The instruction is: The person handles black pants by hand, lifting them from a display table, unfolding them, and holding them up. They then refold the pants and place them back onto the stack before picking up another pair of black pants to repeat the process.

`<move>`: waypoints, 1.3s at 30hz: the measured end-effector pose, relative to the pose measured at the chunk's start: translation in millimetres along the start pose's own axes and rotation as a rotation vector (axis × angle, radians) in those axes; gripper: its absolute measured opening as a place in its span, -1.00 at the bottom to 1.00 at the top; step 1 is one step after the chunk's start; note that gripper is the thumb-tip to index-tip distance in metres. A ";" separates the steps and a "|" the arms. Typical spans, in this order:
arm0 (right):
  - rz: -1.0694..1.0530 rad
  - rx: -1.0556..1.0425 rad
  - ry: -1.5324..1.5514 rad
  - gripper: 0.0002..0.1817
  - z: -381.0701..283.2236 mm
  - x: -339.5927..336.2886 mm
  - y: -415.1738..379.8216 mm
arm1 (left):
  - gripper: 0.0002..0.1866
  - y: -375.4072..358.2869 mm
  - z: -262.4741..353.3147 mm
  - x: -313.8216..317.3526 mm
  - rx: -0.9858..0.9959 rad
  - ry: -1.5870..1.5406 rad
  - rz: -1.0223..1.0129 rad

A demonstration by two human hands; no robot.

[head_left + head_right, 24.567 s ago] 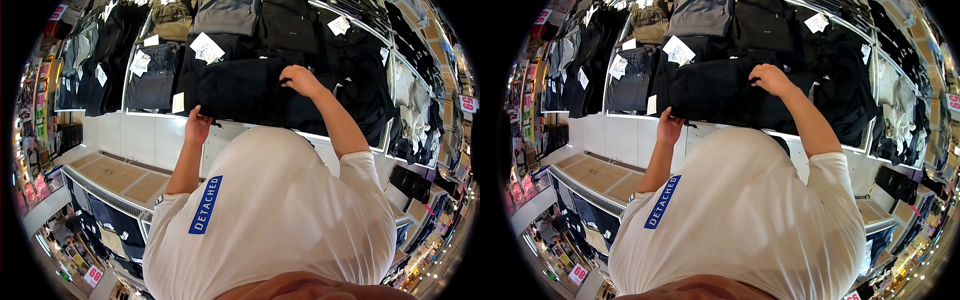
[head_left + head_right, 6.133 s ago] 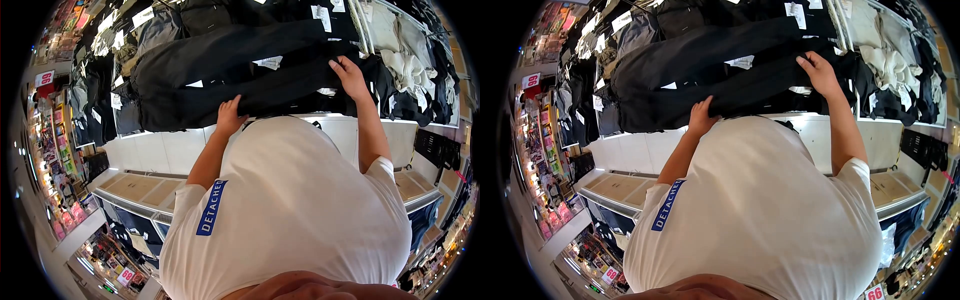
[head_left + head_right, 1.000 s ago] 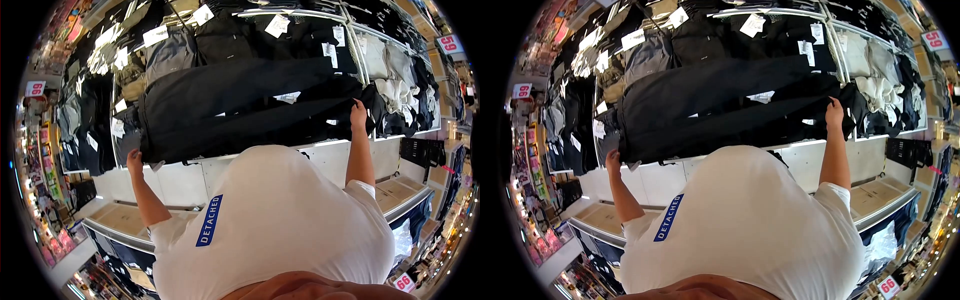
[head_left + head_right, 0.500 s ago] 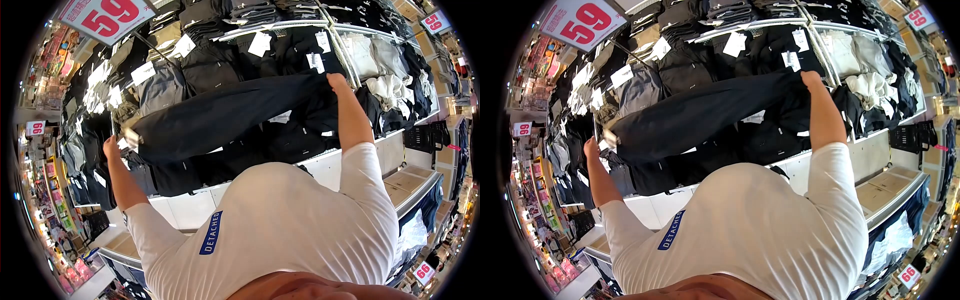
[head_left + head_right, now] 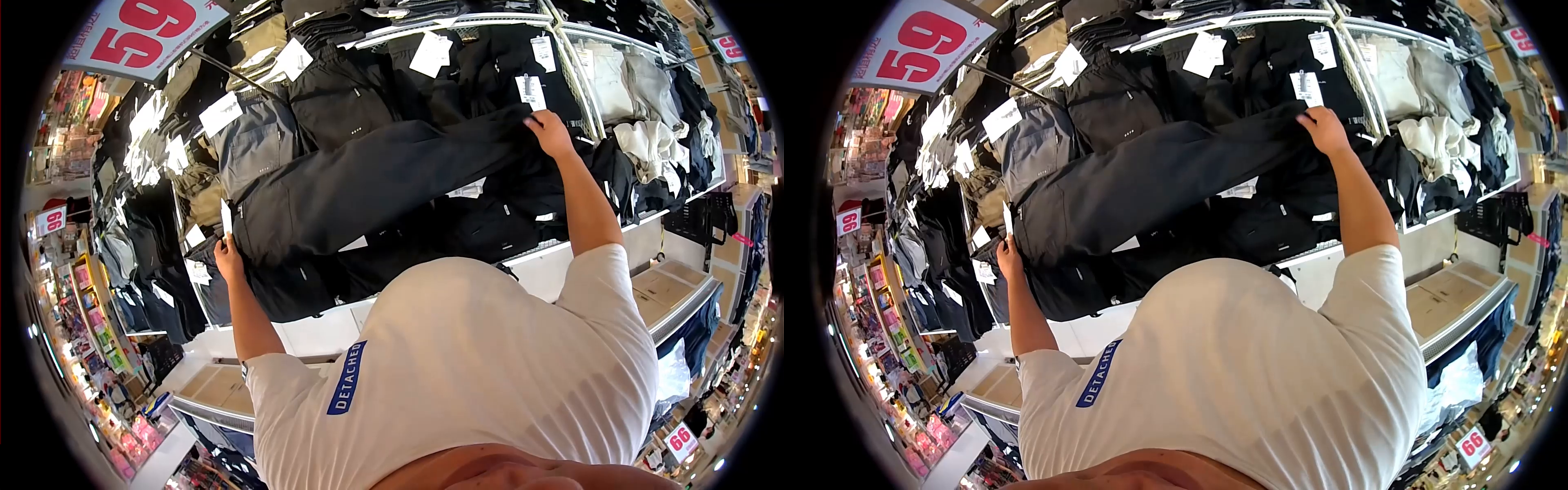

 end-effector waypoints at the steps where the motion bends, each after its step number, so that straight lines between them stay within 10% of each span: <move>1: -0.096 0.243 0.040 -0.52 -3.4 -1.3 3.5 | -0.34 -4.4 -3.5 -4.0 -0.071 -0.011 -0.014; 13: 0.333 0.500 -0.232 -0.56 17.1 35.2 22.9 | -0.32 -47.3 -3.0 -20.8 -0.412 -0.130 0.024; 24: -0.058 0.460 -0.188 -0.52 -4.5 39.6 -72.2 | -0.61 -71.3 20.0 -31.3 -1.099 -0.857 -0.178; 33: -0.065 1.030 1.035 -0.72 11.2 58.8 -61.0 | -0.74 -47.1 -18.0 -3.9 -0.898 -1.203 -0.148; 39: 0.153 0.892 1.038 -0.68 -16.0 19.7 -44.6 | -0.90 -26.0 17.7 -39.0 -0.699 -1.360 0.068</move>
Point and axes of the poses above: each hand's wrist, its own y-axis towards the middle knuckle, its own x-axis out of the palm, z = x × y, the point moved 1 cm from there along y, towards the middle knuckle, and after that the axes turned 7 degrees about x, right-handed, at the moved point
